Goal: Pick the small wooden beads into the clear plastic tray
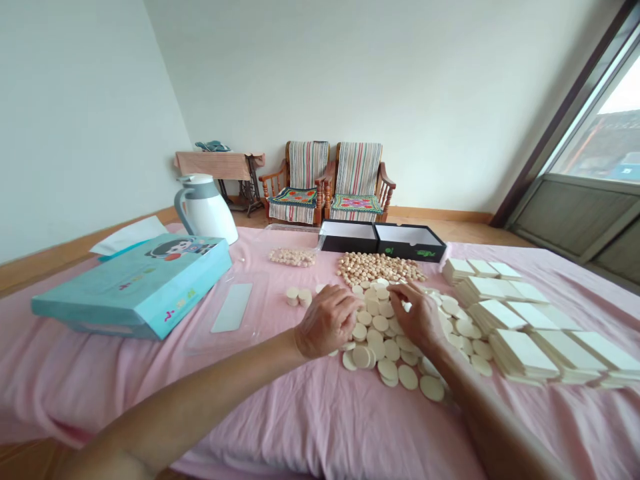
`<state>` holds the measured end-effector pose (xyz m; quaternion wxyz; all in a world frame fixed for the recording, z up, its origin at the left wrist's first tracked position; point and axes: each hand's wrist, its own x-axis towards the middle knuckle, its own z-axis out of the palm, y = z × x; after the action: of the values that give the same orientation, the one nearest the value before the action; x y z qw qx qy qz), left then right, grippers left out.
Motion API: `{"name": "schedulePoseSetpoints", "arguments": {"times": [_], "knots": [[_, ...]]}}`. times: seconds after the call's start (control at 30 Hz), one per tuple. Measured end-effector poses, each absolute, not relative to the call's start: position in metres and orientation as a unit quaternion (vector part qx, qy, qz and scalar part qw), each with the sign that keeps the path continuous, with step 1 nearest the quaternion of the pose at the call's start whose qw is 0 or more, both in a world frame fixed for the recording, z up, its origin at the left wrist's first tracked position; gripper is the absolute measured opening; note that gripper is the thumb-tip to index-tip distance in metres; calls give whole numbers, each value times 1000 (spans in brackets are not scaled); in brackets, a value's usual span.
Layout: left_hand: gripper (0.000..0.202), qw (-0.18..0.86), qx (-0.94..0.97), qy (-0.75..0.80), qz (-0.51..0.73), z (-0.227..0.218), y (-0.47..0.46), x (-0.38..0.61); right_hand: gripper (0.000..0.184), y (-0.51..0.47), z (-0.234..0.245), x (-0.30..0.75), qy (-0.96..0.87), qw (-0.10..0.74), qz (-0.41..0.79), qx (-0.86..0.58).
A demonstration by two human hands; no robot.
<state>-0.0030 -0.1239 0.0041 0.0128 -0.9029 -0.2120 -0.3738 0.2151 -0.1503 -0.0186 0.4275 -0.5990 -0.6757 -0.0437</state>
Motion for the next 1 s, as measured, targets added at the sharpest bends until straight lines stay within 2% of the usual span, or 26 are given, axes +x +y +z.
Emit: {"name": "schedulePoseSetpoints", "arguments": {"times": [0.1, 0.23, 0.37, 0.63, 0.77, 0.93, 1.0], "knots": [[19, -26, -900, -218, -378, -6, -126, -4, 19, -143, -3, 212, -697, 374, -10, -611], [18, -91, -894, -230, -374, -20, -129, -23, 19, -109, 18, 199, -743, 263, 13, -615], [18, -148, -884, -256, -362, -25, -130, -41, 27, -57, 19, 182, -762, 170, 25, -624], [17, -217, -870, -273, -348, -30, -133, -53, 18, -3, -6, 160, -779, 90, 2, -620], [17, -246, -854, -283, -360, -29, -130, -54, 17, 3, -7, 163, -786, 118, 4, -607], [17, -274, -841, -293, -363, -32, -125, -56, 18, 32, 22, 151, -764, 307, 10, -567], [17, -289, -830, -311, -361, -33, -124, -57, 18, 47, 36, 136, -759, 356, 23, -545]]}}
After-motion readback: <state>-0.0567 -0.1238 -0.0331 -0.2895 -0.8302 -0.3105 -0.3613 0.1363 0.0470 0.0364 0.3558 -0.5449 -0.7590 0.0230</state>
